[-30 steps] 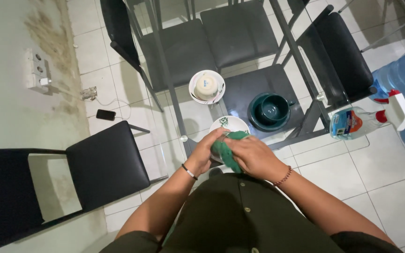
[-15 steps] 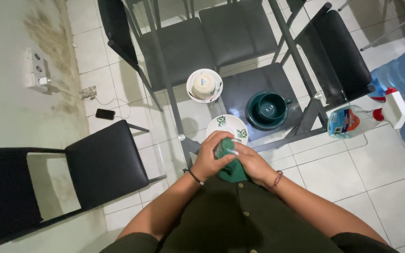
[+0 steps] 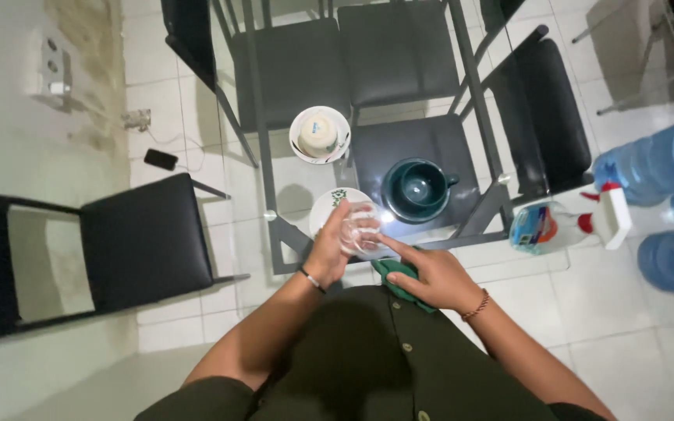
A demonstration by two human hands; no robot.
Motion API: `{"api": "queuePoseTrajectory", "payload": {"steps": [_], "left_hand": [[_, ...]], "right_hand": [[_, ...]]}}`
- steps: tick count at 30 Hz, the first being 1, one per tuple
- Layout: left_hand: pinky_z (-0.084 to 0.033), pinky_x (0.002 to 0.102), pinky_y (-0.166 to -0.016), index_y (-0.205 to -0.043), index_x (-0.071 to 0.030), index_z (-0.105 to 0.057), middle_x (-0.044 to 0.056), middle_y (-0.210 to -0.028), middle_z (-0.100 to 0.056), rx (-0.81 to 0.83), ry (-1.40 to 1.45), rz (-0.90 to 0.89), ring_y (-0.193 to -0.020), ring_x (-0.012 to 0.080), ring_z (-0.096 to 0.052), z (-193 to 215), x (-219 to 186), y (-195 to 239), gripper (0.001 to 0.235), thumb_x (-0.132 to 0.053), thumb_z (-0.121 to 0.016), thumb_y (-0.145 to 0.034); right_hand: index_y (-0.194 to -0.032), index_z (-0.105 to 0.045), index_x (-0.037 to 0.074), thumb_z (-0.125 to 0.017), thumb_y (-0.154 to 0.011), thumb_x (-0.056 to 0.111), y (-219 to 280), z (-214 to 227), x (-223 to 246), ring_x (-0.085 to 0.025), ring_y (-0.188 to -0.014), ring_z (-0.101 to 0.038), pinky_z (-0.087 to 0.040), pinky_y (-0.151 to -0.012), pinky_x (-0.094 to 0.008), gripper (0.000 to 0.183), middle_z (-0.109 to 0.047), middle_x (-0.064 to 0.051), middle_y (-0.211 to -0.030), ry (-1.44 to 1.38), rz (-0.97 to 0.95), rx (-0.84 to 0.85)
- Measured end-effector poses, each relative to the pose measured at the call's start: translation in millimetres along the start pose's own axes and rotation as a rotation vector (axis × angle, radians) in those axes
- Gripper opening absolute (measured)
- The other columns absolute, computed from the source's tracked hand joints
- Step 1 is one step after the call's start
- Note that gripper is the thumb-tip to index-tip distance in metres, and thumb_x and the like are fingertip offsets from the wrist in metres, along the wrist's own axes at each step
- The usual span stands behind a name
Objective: The person wipes down the surfaces of lockers and a glass table with a cloth, then picks up and wipes several plates, cups, and bowls one by one.
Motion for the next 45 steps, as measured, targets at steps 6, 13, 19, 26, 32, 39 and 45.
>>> {"api": "queuePoseTrajectory", "payload": {"steps": [6, 13, 19, 26, 32, 39, 45], "left_hand": [[-0.056, 0.042, -0.095, -0.146, -0.003, -0.049, 0.019, -0.12, -0.068, 0.026, -0.049, 0.06, -0.108, 0.0281, -0.069, -40.7, 65.6, -30.5, 0.081, -0.069, -0.03, -0.104], [-0.047, 0.042, -0.103, -0.156, -0.016, -0.04, 0.014, -0.14, -0.06, -0.331, -0.297, -0.143, -0.125, 0.0251, -0.06, -12.2, 56.1, -33.3, 0.084, -0.072, -0.021, -0.096], [-0.051, 0.038, -0.095, -0.144, -0.006, -0.054, 0.014, -0.13, -0.066, -0.536, -0.2, -0.354, -0.112, 0.0233, -0.063, 41.8, 31.7, 30.1, 0.073, -0.062, -0.032, -0.103], [-0.052, 0.033, -0.086, -0.139, -0.006, -0.057, 0.01, -0.125, -0.07, -0.717, -0.231, -0.362, -0.105, 0.0184, -0.066, 74.4, 51.8, 67.8, 0.057, -0.048, -0.042, -0.103], [-0.052, 0.032, -0.085, -0.136, -0.006, -0.059, 0.009, -0.124, -0.071, -0.785, -0.266, -0.357, -0.105, 0.018, -0.067, 77.4, 61.8, 80.5, 0.049, -0.041, -0.05, -0.102], [-0.052, 0.033, -0.085, -0.133, -0.008, -0.063, 0.008, -0.121, -0.071, -0.812, -0.283, -0.323, -0.104, 0.0179, -0.067, 80.3, 66.0, 84.6, 0.045, -0.038, -0.053, -0.101], [-0.051, 0.032, -0.085, -0.132, -0.008, -0.063, 0.007, -0.12, -0.071, -0.816, -0.297, -0.31, -0.103, 0.0173, -0.066, 83.9, 67.9, 85.2, 0.044, -0.037, -0.054, -0.1]], "right_hand": [[-0.118, -0.073, 0.021, -0.067, -0.094, 0.032, 16.5, 12.1, -45.1, -0.03, -0.078, -0.071, -0.055, -0.068, -0.04, 0.027, -0.077, -0.009, -0.091, 0.002, 0.304, -0.247], [-0.111, -0.078, 0.022, -0.065, -0.094, 0.035, 0.6, 53.4, -106.5, -0.026, -0.075, -0.072, -0.056, -0.064, -0.038, 0.025, -0.077, -0.007, -0.088, 0.153, 0.177, -0.277], [-0.109, -0.079, 0.026, -0.064, -0.096, 0.04, -26.3, 87.3, -110.2, -0.028, -0.078, -0.072, -0.056, -0.065, -0.042, 0.024, -0.077, -0.005, -0.083, 0.37, 0.112, -0.308], [-0.109, -0.078, 0.027, -0.063, -0.097, 0.045, -48.3, 76.7, -123.9, -0.031, -0.079, -0.073, -0.057, -0.066, -0.044, 0.027, -0.076, -0.008, -0.08, 0.478, 0.051, -0.2], [-0.113, -0.078, 0.029, -0.058, -0.096, 0.051, -57.2, 71.3, -123.9, -0.036, -0.083, -0.073, -0.058, -0.073, -0.046, 0.034, -0.077, -0.012, -0.086, 0.488, -0.047, -0.073], [-0.118, -0.077, 0.031, -0.055, -0.097, 0.054, -66.6, 69.3, -121.6, -0.036, -0.091, -0.074, -0.058, -0.082, -0.046, 0.038, -0.078, -0.013, -0.095, 0.483, -0.137, 0.037], [-0.117, -0.079, 0.031, -0.054, -0.097, 0.054, -72.1, 68.9, -127.1, -0.034, -0.099, -0.074, -0.057, -0.09, -0.044, 0.039, -0.078, -0.012, -0.103, 0.431, -0.198, 0.109]]}}
Point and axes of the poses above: each hand's wrist, its own y-axis away from the middle knuckle, its own z-axis out of the back of the hand, x = y × z, the point moved 6 cm from there along -y, towards the middle knuckle
